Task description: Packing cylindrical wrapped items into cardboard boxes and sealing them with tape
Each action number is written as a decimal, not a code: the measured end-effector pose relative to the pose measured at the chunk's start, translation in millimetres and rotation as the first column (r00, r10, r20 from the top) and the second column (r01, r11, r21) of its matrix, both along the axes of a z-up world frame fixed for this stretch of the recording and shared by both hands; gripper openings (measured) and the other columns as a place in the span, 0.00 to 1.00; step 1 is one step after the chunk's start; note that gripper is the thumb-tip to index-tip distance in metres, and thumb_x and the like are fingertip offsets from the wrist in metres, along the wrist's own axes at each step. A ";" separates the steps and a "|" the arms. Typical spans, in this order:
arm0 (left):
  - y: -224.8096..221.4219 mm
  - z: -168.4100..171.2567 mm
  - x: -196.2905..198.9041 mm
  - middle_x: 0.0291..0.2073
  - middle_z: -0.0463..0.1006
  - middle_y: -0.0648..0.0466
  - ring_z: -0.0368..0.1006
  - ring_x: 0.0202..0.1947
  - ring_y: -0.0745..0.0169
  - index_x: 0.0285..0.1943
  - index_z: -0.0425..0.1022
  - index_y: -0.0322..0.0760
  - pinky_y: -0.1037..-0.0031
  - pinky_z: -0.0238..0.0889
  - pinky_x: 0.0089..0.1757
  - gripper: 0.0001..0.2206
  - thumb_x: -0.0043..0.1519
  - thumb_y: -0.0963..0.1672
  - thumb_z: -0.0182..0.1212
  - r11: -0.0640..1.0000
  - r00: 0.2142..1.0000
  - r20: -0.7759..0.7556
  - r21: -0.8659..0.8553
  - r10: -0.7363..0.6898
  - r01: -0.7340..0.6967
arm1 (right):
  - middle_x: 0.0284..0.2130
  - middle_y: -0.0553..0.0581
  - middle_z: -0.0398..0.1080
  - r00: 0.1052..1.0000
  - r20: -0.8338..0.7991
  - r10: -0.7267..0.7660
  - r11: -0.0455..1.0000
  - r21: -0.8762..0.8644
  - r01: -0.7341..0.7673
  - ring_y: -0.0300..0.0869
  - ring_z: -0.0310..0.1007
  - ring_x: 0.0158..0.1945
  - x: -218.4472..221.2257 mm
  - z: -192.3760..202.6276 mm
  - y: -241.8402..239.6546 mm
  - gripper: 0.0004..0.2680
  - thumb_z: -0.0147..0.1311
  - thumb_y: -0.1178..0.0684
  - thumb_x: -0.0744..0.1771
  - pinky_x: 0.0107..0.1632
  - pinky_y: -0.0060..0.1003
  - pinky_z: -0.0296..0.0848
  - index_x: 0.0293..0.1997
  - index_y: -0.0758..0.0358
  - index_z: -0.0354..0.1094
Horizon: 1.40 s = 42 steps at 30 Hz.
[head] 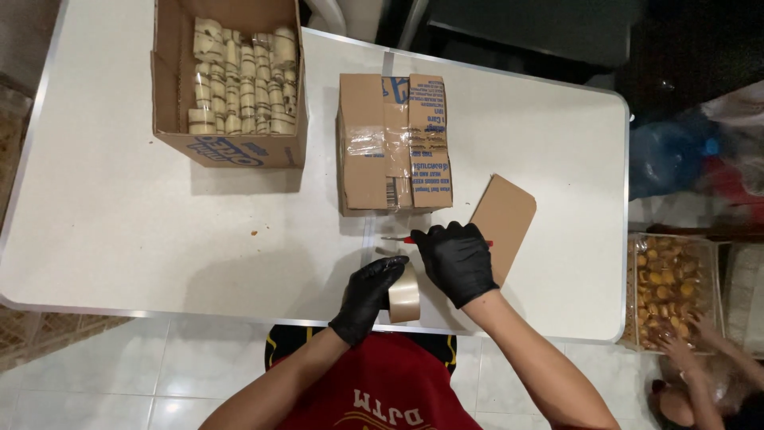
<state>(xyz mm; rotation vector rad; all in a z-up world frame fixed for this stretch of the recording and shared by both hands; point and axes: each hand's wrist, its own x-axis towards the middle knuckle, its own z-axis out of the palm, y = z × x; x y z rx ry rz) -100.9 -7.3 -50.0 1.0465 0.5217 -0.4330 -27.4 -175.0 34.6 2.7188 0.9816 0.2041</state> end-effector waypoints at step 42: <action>72.8 43.6 119.8 0.30 0.74 0.49 0.73 0.32 0.52 0.57 0.80 0.40 0.64 0.68 0.42 0.14 0.64 0.46 0.69 0.079 0.406 0.600 0.619 -0.689 -0.781 | 0.24 0.58 0.79 0.494 -0.870 0.002 0.053 0.493 0.868 0.40 0.76 0.29 6.2 -80.0 -2.6 0.01 0.67 0.58 0.63 0.40 0.39 0.78 0.32 0.62 0.80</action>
